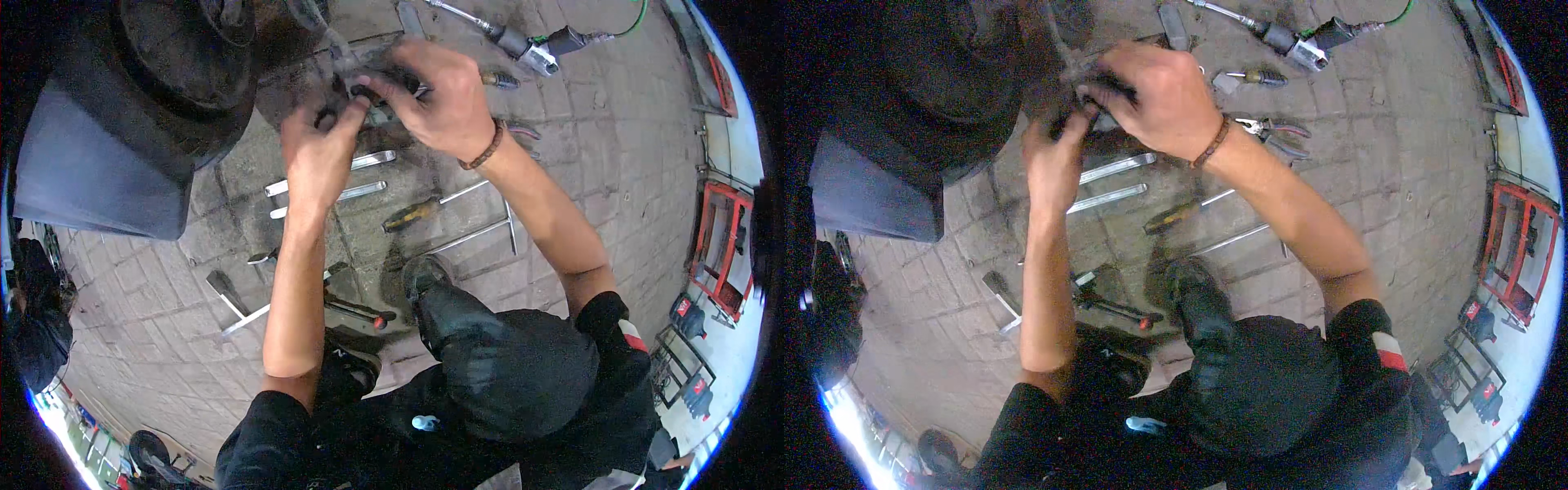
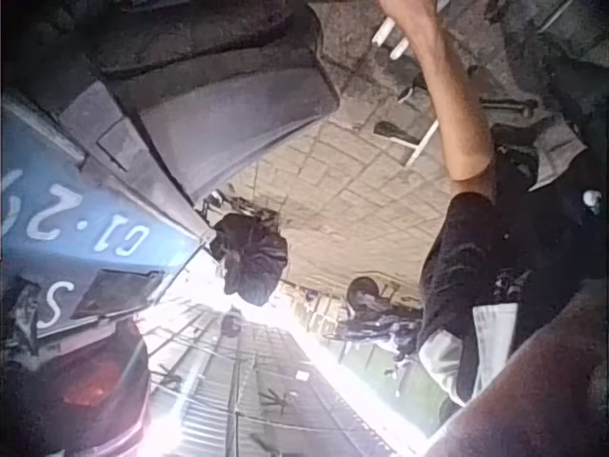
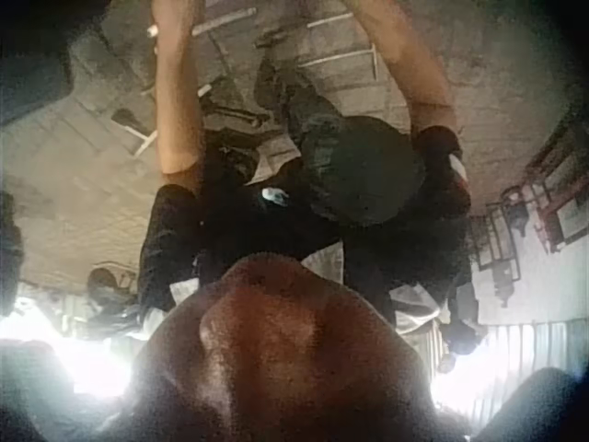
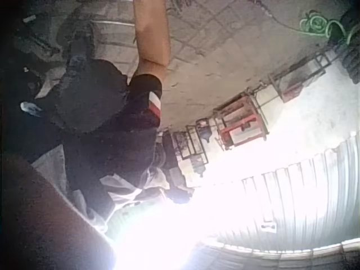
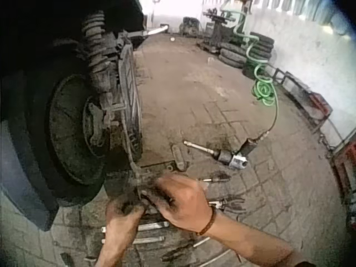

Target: The person uses a T-handle wrench and a large adjustable wrench to loosen and remove parts from the rear wheel area of a scooter, then handles the brake caliper assembly by hand and with pliers to remove the brake pads and a spring, and finally cleans the brake pads with a file.

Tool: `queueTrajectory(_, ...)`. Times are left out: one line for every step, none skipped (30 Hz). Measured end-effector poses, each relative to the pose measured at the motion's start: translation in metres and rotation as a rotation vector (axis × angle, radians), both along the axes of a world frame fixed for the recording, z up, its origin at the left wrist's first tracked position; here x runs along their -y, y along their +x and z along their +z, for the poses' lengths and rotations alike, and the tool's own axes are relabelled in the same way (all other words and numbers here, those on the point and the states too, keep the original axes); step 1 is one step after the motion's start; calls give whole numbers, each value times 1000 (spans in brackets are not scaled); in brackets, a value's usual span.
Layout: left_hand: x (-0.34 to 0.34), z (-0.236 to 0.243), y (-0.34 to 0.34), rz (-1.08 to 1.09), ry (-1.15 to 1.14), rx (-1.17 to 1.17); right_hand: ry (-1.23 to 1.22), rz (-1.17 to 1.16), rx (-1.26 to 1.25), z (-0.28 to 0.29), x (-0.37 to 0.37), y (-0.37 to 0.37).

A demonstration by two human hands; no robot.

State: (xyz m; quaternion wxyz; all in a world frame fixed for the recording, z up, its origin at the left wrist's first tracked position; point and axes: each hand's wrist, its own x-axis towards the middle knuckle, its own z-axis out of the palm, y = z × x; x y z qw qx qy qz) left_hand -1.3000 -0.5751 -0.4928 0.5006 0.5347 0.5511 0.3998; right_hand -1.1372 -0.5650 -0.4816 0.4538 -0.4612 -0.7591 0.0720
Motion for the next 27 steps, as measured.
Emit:
queueTrajectory(0,-1,-1,9,17,22,1,3,-5,0,-1,-1)
queueTrajectory(1,-1,-3,13,18,18,-44,19,18,1,-2,-2)
queueTrajectory(1,0,-4,21,30,17,-89,35,41,1,-3,-3)
queueTrajectory(2,1,-5,28,43,19,-88,36,40,0,-4,-3)
queueTrajectory(2,1,-4,28,44,18,-57,57,42,-2,-7,-1)
queueTrajectory(2,0,-4,22,67,6,-27,78,44,-3,-8,-1)
queueTrajectory(1,-1,-3,14,90,-3,-26,77,45,-2,-7,-1)
queueTrajectory(1,-2,-3,13,92,-2,-53,72,90,0,-6,0)
queueTrajectory(0,-2,-3,-8,80,-39,-80,66,137,1,-5,1)
queueTrajectory(0,-2,-3,-28,69,-79,-78,66,138,2,-5,1)
queueTrajectory(0,-3,-1,-29,71,-76,-108,47,136,2,-5,1)
queueTrajectory(0,-5,1,-13,108,-78,-138,28,135,3,-4,1)
queueTrajectory(1,-6,0,10,145,-97,-135,33,124,4,-4,-1)
queueTrajectory(2,-10,-2,13,147,-107,-171,10,135,5,-2,-4)
queueTrajectory(3,-15,-4,20,203,-162,-207,-11,146,6,0,-7)
queueTrajectory(3,-17,-3,22,259,-201,-206,-14,150,7,2,-7)
queueTrajectory(3,-19,-2,21,260,-197,-217,-27,188,7,4,-7)
queueTrajectory(4,-20,0,46,171,-111,-229,-39,225,7,6,-8)
queueTrajectory(5,-20,2,70,81,-23,-227,-40,228,11,8,-9)
queueTrajectory(6,-22,1,70,82,-22,-257,-65,220,16,10,-10)
queueTrajectory(7,-25,-1,57,71,27,-286,-90,212,19,12,-11)
queueTrajectory(8,-26,-2,45,60,72,-285,-89,210,16,11,-9)
queueTrajectory(10,-26,0,47,61,69,-297,-81,161,11,8,-4)
queueTrajectory(13,-26,3,85,60,149,-309,-72,112,6,6,0)
queueTrajectory(15,-26,7,120,58,232,-307,-72,111,3,3,6)
queueTrajectory(16,-27,10,121,60,232,-310,-60,86,1,-1,11)
queueTrajectory(16,-28,13,116,32,252,-311,-47,61,-1,-4,17)
